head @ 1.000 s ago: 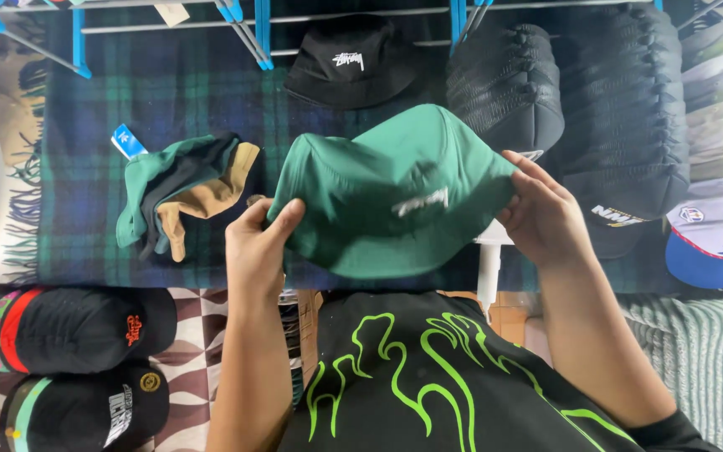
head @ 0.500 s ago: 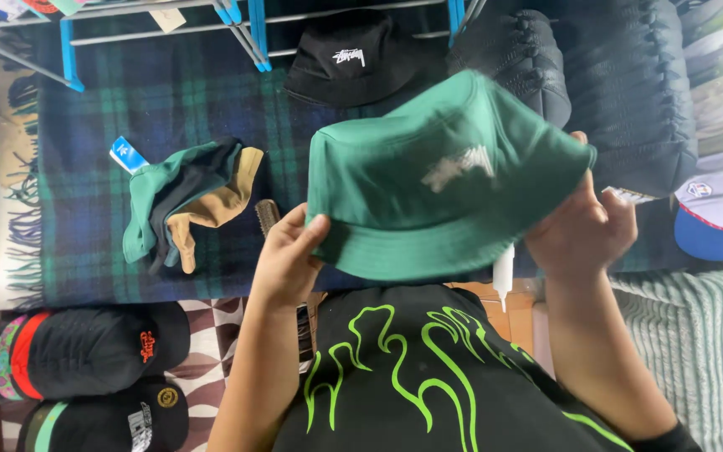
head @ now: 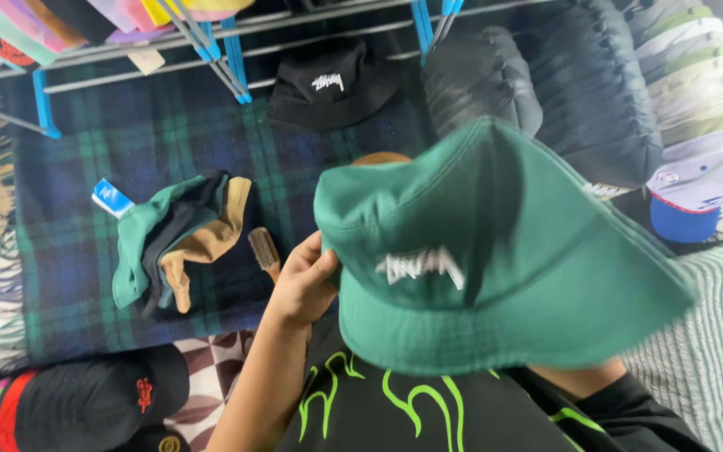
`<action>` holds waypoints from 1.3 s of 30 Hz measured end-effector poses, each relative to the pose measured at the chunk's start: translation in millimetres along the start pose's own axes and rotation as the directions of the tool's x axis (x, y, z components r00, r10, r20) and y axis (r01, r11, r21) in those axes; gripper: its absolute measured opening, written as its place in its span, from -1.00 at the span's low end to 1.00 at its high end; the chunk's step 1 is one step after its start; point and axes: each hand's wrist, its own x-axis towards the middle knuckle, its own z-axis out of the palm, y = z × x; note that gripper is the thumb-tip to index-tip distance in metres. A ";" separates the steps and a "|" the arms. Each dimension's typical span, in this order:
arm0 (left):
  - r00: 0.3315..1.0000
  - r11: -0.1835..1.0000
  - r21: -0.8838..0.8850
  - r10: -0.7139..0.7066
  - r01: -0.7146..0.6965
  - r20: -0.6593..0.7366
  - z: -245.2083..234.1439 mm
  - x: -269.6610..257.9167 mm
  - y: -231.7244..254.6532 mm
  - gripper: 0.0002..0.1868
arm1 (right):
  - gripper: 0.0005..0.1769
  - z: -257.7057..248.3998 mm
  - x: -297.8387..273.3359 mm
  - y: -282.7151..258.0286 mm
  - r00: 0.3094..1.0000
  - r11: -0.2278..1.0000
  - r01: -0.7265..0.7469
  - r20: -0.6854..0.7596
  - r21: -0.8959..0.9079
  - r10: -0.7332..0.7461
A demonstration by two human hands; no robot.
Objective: Cleaning and shaping bucket hats using a brush and hair dryer over a wooden block
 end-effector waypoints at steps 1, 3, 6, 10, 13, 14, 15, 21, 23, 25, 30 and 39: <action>1.000 1.000 -0.001 0.003 -0.003 0.003 -11.7 1.9 -0.2 -0.79 | 0.18 0.5 2.2 -3.2 1.000 0.999 -0.013 0.027 -0.030 0.013; 0.999 0.979 0.198 0.047 -0.042 -0.023 -37.6 0.3 -2.8 -0.87 | 0.24 0.7 4.3 -5.7 0.996 0.995 -0.047 0.072 -0.085 0.054; 0.993 0.791 0.600 0.088 -0.118 0.080 -15.5 -10.4 35.6 -0.88 | 0.34 -0.8 4.3 -3.5 0.983 0.981 -0.114 0.124 -0.155 0.134; 0.983 0.695 0.696 0.144 -0.181 0.112 -16.7 -18.3 38.8 -0.86 | 0.49 -4.3 0.9 -1.5 0.953 0.952 -0.187 0.191 -0.243 0.236; 0.974 0.575 0.789 0.186 -0.217 0.132 -8.6 -16.5 41.1 -0.85 | 0.56 3.4 9.2 -7.8 0.928 0.934 -0.219 0.234 -0.283 0.288; 0.964 0.499 0.830 0.214 -0.248 0.160 -3.4 -15.3 41.6 -0.85 | 0.44 11.0 13.8 -12.5 0.926 0.859 -0.205 0.192 -0.469 0.326; 0.953 0.419 0.865 0.236 -0.276 0.190 2.0 -13.5 42.0 -0.85 | 0.35 18.5 17.7 -17.4 0.925 0.749 -0.189 0.142 -0.635 0.354; 0.909 0.369 0.852 0.329 -0.371 0.254 1.0 -6.6 32.7 -0.83 | 0.20 -12.0 32.0 -22.1 0.831 0.354 -0.241 -0.003 -0.904 0.557; 0.914 0.371 0.857 0.330 -0.358 0.238 -0.9 -9.1 30.5 -0.84 | 0.17 -15.4 27.0 -24.3 0.805 0.379 -0.239 0.036 -0.894 0.592; 0.917 0.373 0.861 0.329 -0.346 0.226 -3.5 -12.9 29.1 -0.85 | 0.16 -5.4 26.6 -23.9 0.780 0.403 -0.236 0.075 -0.884 0.621; 0.937 0.387 0.872 0.295 -0.298 0.190 -1.5 -19.6 27.8 -0.83 | 0.19 35.5 30.7 -23.4 0.843 0.311 -0.069 0.112 -0.948 0.527; 0.946 0.379 0.875 0.233 -0.300 0.223 22.1 -19.3 47.2 -0.84 | -0.76 -2.8 22.7 -21.5 0.675 0.581 -0.255 0.288 -0.773 0.680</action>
